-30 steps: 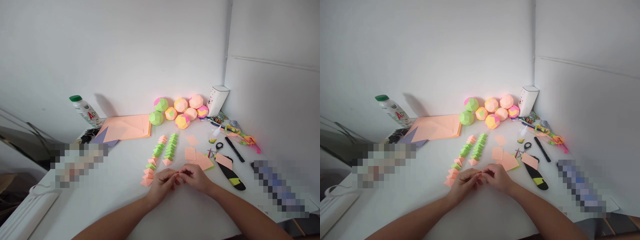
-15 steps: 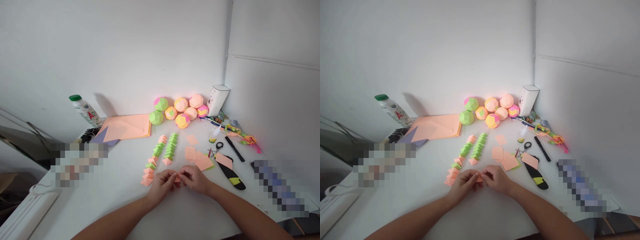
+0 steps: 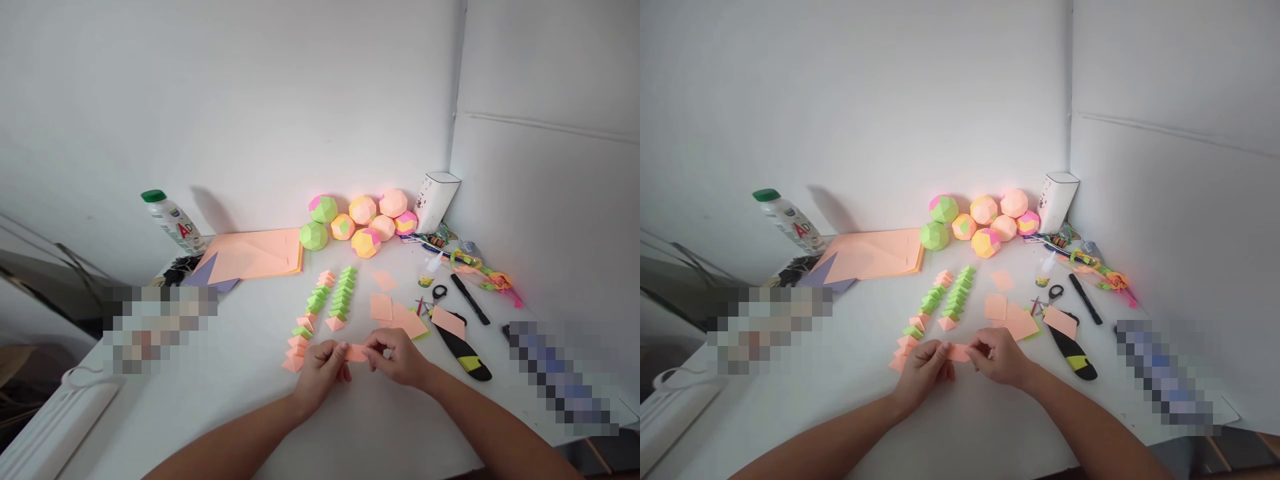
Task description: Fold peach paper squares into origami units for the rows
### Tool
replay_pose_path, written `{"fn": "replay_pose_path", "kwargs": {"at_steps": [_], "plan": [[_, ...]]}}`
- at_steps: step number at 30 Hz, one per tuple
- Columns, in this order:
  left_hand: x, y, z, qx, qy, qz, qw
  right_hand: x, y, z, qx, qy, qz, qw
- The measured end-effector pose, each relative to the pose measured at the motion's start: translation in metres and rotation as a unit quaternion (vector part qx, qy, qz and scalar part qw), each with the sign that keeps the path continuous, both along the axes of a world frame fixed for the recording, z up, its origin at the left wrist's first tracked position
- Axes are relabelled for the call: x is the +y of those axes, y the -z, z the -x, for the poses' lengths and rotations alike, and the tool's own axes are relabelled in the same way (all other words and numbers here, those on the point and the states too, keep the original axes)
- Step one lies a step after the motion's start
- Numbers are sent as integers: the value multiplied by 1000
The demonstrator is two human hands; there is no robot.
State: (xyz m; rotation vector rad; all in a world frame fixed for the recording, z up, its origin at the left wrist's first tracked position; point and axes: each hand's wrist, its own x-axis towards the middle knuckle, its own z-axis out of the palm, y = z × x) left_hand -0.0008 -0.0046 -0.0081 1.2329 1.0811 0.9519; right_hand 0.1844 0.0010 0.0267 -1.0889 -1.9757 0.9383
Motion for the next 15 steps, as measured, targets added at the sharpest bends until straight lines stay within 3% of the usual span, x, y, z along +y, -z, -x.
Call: {"fn": "replay_pose_path", "kwargs": {"at_steps": [3,7,9,15], "plan": [[2,-5,1,-24,-19,18,999,5,6,-5,-33,46,-145,988],[4,-9,3,-12,75,-5,997,7,15,-9,-128,17,-316,940],[4,-9,3,5,90,-2,996,6,16,-9,-167,-7,-336,927],[6,-5,0,-36,94,47,994,4,14,-7,-169,-25,-334,927]]}}
